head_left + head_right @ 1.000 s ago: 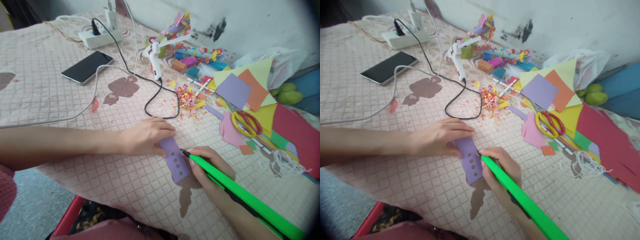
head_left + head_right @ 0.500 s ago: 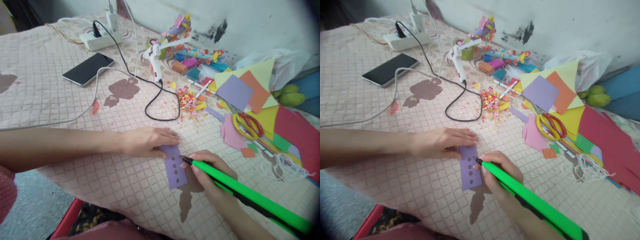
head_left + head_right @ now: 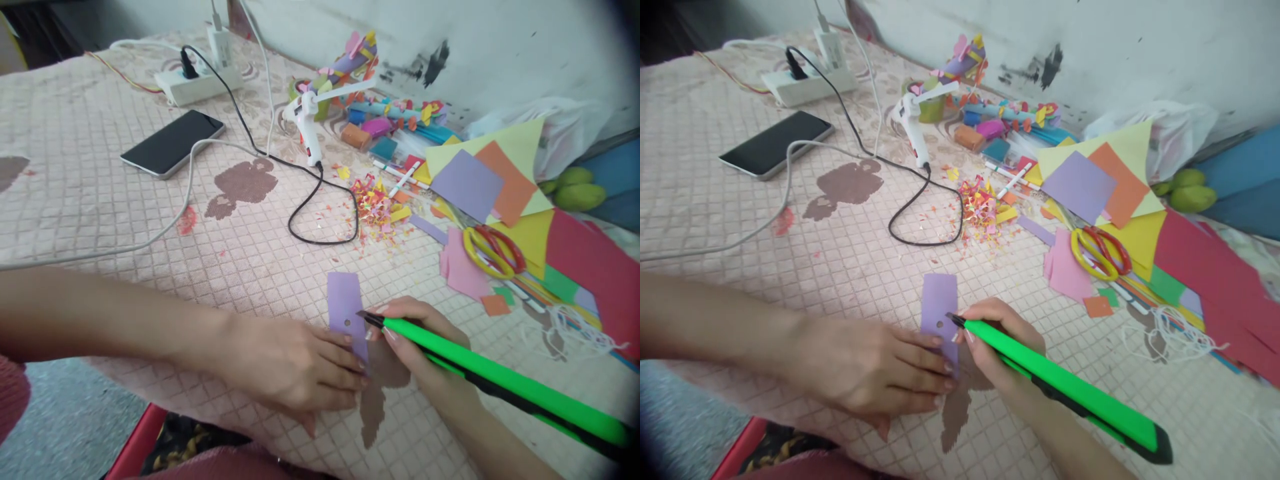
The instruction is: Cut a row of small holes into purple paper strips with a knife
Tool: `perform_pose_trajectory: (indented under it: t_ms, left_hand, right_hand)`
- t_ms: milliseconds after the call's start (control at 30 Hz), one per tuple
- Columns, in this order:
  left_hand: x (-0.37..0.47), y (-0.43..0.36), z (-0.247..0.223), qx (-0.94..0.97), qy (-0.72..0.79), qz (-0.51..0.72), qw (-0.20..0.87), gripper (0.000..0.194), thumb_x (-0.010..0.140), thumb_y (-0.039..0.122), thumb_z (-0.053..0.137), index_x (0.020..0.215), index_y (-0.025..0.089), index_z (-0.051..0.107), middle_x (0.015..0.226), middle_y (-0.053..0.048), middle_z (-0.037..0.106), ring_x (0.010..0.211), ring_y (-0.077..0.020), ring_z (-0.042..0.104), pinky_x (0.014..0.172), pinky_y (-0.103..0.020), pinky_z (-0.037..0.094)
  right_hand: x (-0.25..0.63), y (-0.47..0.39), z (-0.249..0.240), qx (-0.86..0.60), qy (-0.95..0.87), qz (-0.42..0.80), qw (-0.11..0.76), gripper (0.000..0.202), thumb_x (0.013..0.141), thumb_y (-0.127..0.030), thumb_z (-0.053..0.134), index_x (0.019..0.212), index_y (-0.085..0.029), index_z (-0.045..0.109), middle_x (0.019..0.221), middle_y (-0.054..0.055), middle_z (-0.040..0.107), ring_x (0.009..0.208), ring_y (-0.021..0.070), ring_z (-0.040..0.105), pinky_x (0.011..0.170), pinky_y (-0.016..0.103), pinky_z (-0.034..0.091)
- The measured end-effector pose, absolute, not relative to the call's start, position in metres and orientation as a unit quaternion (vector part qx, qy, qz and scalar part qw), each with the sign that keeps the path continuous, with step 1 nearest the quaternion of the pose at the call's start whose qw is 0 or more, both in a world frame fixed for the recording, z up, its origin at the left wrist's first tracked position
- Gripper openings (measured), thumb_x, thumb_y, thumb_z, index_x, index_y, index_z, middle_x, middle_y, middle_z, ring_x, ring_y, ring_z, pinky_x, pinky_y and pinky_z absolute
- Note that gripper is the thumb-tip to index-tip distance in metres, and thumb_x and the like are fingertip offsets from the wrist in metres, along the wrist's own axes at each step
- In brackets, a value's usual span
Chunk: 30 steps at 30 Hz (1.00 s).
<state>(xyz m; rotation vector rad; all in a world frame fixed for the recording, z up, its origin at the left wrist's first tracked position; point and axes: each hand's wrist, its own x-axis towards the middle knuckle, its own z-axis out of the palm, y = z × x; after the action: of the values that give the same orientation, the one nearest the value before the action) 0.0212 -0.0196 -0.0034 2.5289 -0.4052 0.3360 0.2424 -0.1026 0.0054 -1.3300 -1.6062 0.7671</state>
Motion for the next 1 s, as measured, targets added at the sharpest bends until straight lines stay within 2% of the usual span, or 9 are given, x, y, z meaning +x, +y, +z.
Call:
perform_pose_trajectory:
  t_ms: [67,167,267,333,433,500,567,700,1000]
  left_hand:
    - [0.022,-0.016,-0.002,0.935,-0.169,0.139,0.279,0.018,0.097,0.024,0.056,0.096,0.024,0.074,0.123,-0.006,0.073,0.125,-0.0193,0.063,0.118,-0.028,0.044]
    - [0.022,-0.013,0.001,0.928,-0.168,0.141,0.302,0.027,0.097,0.024,0.057,0.072,0.025,0.067,0.094,-0.003,0.078,0.099,-0.0165,0.073,0.093,-0.026,0.059]
    - [0.020,-0.010,0.003,0.930,-0.052,0.186,0.312,0.028,0.099,0.034,0.057,0.075,0.022,0.065,0.080,-0.004,0.074,0.081,-0.0166,0.070,0.080,-0.030,0.059]
    - [0.020,-0.007,0.001,0.925,0.054,0.237,0.292,0.024,0.096,0.040,0.063,0.091,0.017,0.067,0.092,-0.008,0.074,0.093,-0.0213,0.069,0.091,-0.038,0.055]
    - [0.021,0.001,-0.005,0.923,0.134,0.252,0.257,0.057,0.086,0.051,0.073,0.123,0.010,0.060,0.127,-0.018,0.066,0.129,-0.0357,0.054,0.114,-0.058,0.035]
    - [0.022,0.006,-0.010,0.933,0.129,0.215,0.259,0.071,0.085,0.052,0.073,0.137,0.008,0.052,0.142,-0.021,0.057,0.143,-0.0418,0.040,0.119,-0.070,0.016]
    - [0.022,0.009,-0.012,0.937,0.115,0.173,0.280,0.069,0.088,0.047,0.072,0.141,0.010,0.050,0.148,-0.021,0.052,0.146,-0.0423,0.035,0.118,-0.075,0.005]
    - [0.022,0.013,-0.010,0.932,0.100,0.156,0.312,0.064,0.087,0.041,0.074,0.140,0.012,0.054,0.148,-0.020,0.051,0.147,-0.0401,0.035,0.117,-0.074,-0.002]
    - [0.023,0.019,-0.008,0.934,0.081,0.114,0.330,0.070,0.088,0.045,0.073,0.146,0.017,0.048,0.156,-0.013,0.043,0.152,-0.0378,0.023,0.119,-0.069,-0.013]
  right_hand:
    - [0.242,-0.099,0.008,-0.523,-0.660,0.318,0.434,0.018,0.089,-0.012,0.061,0.099,-0.026,0.068,0.080,0.000,0.073,0.074,0.0161,0.072,0.066,0.029,0.059]
    - [0.244,-0.093,0.009,-0.502,-0.665,0.350,0.427,0.018,0.090,-0.013,0.062,0.100,-0.027,0.068,0.081,-0.001,0.073,0.072,0.0146,0.072,0.065,0.026,0.059]
    - [0.248,-0.088,0.008,-0.494,-0.664,0.370,0.422,0.016,0.091,-0.014,0.062,0.100,-0.027,0.069,0.083,-0.001,0.072,0.072,0.0141,0.071,0.065,0.026,0.059]
    - [0.251,-0.087,0.008,-0.493,-0.662,0.377,0.420,0.015,0.091,-0.015,0.063,0.099,-0.026,0.069,0.084,0.000,0.072,0.072,0.0145,0.071,0.064,0.026,0.059]
    - [0.251,-0.085,0.008,-0.489,-0.658,0.378,0.429,0.012,0.090,-0.017,0.065,0.097,-0.025,0.069,0.081,0.001,0.072,0.068,0.0154,0.071,0.061,0.027,0.060]
    - [0.248,-0.084,0.008,-0.494,-0.657,0.363,0.440,0.009,0.090,-0.019,0.065,0.094,-0.025,0.069,0.079,0.000,0.072,0.064,0.0148,0.071,0.057,0.027,0.059]
    - [0.246,-0.083,0.008,-0.499,-0.664,0.344,0.438,0.008,0.089,-0.020,0.065,0.092,-0.025,0.069,0.077,0.000,0.072,0.062,0.0146,0.071,0.056,0.026,0.058]
    - [0.241,-0.083,0.009,-0.512,-0.684,0.320,0.408,0.012,0.088,-0.015,0.062,0.090,-0.025,0.069,0.072,0.000,0.072,0.061,0.0152,0.072,0.053,0.026,0.056]
    - [0.242,-0.085,-0.006,-0.486,-0.714,0.291,0.411,0.019,0.085,-0.008,0.062,0.092,-0.026,0.067,0.078,-0.003,0.071,0.061,0.0118,0.070,0.058,0.024,0.057]
